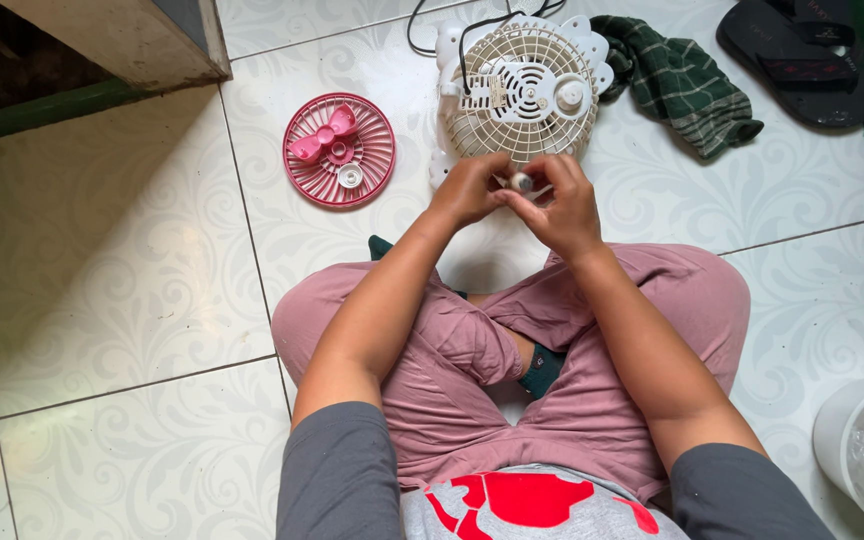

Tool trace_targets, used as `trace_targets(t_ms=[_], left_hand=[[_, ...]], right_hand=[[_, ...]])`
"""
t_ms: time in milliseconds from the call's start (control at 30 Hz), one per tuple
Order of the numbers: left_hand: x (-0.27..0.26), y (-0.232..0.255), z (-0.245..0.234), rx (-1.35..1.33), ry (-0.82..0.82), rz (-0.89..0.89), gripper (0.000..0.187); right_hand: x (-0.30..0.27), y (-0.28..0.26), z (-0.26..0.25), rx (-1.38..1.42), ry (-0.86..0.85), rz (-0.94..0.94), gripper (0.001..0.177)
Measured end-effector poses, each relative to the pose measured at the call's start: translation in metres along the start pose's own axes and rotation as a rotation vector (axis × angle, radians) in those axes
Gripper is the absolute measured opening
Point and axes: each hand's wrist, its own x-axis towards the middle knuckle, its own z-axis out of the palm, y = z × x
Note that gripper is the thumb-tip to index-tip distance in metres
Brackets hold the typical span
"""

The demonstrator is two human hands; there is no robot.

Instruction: The person sits on the floor and disassembles a small electric fan. They remove the front grille and fan blades, then use a screwdriver to loosen and remove screws from the rear housing.

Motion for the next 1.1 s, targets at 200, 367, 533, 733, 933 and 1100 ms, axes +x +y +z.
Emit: trace_targets(t_ms=[200,367,533,733,933,1100], left_hand=[[-0.003,0.012,-0.004,-0.195,-0.044,0.092,0.046],[-0.002,0.015,0.0,-0.099,-0.02,0.023,0.035],[-0.001,0.008,0.002,0.014,0.082,0.089,0.035],[-0.001,0.003,0.008,-0.077,-0.011,0.108,0.037],[0.002,0.005,0.009,0.045,0.038,0.058,0.034],[-0.001,0.003,0.008,-0.149,-0.052,0.098,0.039]], right_hand=[[0.003,0.011,-0.015,0.124,-0.155,-0.31,0.036],[0.003,0.003,-0.008,0.096,-0.007,-0.151,0.044],[0.004,-0.005,-0.01,0.005,0.004,-0.066,0.03],[0.003,-0.01,-0.023,0.027,-0.046,-0.434,0.04],[0.004,-0.002,-0.009,-0.024,-0.034,-0.015,0.031],[0.003,0.009,-0.019,0.139,-0.149,-0.227,0.035]])
